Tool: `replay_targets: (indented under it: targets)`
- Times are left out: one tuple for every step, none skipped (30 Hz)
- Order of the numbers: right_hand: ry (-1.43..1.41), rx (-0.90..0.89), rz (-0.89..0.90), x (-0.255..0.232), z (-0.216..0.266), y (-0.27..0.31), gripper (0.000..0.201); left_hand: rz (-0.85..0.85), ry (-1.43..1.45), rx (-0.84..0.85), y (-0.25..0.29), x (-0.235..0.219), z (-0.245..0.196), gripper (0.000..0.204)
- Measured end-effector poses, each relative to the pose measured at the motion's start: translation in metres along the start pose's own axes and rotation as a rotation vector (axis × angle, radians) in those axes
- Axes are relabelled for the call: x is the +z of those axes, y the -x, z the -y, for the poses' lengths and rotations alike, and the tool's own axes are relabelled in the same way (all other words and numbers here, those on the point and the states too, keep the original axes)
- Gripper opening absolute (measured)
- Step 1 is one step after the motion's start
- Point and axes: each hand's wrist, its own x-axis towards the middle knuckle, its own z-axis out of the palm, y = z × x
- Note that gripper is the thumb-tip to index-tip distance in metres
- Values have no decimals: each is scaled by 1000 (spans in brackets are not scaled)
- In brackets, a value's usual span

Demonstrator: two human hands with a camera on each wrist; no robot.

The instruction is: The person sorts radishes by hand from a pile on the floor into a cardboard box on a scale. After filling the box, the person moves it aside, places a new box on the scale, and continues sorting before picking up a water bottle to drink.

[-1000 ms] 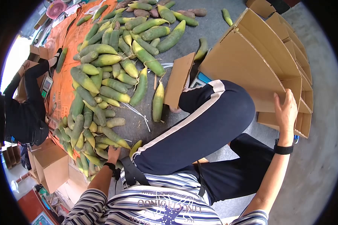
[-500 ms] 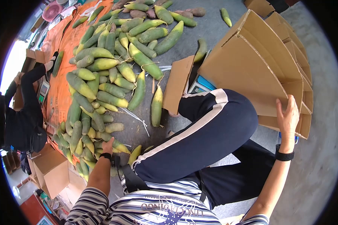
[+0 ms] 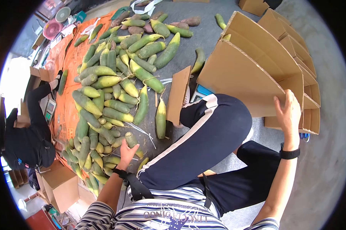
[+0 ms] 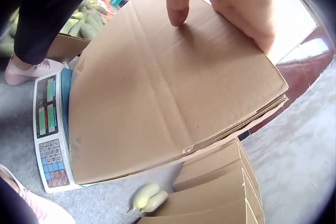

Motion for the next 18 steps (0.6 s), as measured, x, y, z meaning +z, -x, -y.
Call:
replay_targets:
  targets:
    - [27, -37, -64, 2, 0, 3, 33, -9, 177, 39, -6, -2, -15, 50]
    - [29, -22, -77, 1, 0, 4, 33, -14, 355, 80, -13, -3, -32, 48]
    - [26, -44, -76, 0, 1, 4, 34, 4, 456, 103, -17, -13, -65, 45]
    - [24, -64, -76, -2, 1, 4, 34, 19, 605, 122, -21, -21, -91, 46]
    - [28, -85, -100, 0, 0, 5, 34, 1, 590, 156, -28, -30, -112, 47]
    - [17, -108, -120, -2, 1, 5, 32, -14, 577, 194, -33, -40, -133, 49]
    - [4, -114, -122, -1, 1, 5, 31, -68, 558, 221, -36, -50, -157, 49]
    - [3, -99, -89, -2, 0, 4, 31, -115, 545, 253, -38, -60, -183, 50]
    - [-18, -101, -104, -6, 2, 5, 30, -141, 589, 316, -41, -68, -208, 52]
    - [3, -102, -93, -6, 1, 5, 30, -167, 636, 377, -43, -77, -233, 53]
    - [13, -111, -109, -4, -2, 5, 29, -210, 626, 505, -45, -85, -261, 51]
    - [-4, -137, -176, -1, -4, 6, 29, -258, 615, 628, -43, -95, -292, 49]
    - [-13, -117, -119, -2, -7, 5, 30, -284, 662, 719, -38, -101, -325, 47]
    - [-12, -119, -109, -3, -7, 5, 30, -314, 709, 804, -30, -103, -361, 46]
    - [-8, -109, -104, -4, -7, 5, 30, -323, 763, 912, -24, -103, -391, 43]
    - [-4, -102, -97, -4, -6, 6, 31, -333, 818, 1016, -18, -100, -420, 40]
    - [-1, -102, -102, -5, -6, 7, 31, -320, 786, 1077, -8, -98, -450, 41]
    - [-49, -71, -54, -9, -4, 7, 31, -308, 755, 1136, -3, -91, -475, 41]
